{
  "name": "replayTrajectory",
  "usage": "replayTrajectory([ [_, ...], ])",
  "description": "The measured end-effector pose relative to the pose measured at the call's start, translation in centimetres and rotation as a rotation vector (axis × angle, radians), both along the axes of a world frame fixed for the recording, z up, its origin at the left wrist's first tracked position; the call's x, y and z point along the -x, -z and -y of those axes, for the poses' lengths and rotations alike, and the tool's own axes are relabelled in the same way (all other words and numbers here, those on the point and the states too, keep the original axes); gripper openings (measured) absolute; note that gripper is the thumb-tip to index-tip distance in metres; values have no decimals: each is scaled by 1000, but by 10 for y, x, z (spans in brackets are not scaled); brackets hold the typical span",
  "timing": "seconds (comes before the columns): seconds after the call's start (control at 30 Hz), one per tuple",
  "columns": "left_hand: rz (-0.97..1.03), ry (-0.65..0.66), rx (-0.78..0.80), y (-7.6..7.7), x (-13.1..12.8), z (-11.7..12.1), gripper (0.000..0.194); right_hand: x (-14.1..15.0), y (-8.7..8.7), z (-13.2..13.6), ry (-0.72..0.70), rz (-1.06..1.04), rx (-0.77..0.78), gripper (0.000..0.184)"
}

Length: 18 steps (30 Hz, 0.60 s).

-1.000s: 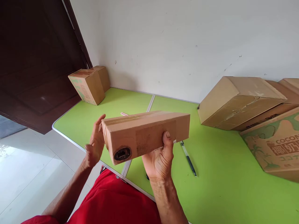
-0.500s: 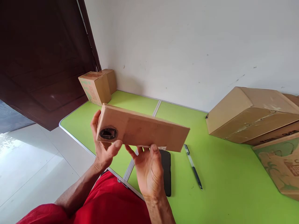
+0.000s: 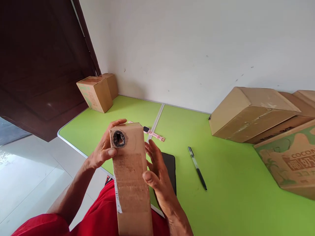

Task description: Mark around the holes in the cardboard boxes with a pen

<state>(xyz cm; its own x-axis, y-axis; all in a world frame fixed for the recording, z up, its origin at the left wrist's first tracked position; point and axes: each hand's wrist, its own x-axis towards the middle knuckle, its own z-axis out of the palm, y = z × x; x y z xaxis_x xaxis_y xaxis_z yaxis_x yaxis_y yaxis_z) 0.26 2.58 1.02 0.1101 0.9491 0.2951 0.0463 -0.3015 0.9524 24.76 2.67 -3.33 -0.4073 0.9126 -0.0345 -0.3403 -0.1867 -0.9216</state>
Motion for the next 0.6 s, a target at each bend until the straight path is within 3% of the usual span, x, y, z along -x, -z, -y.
replayTrajectory([
  [0.17, -76, 97, 74, 3, -17, -1, 101, 4, -12, 15, -62, -42, 119, 87],
  [0.33, -101, 48, 69, 9, -21, -6, 103, 11, 1, 23, 23, -97, 204, 70],
  [0.5, -84, 3, 123, 17, -25, -10, 92, 10, 15, 18, -26, -32, 98, 69],
  [0.6, -41, -18, 152, 20, -25, -11, 90, 0, 16, 11, 72, 77, 11, 68],
])
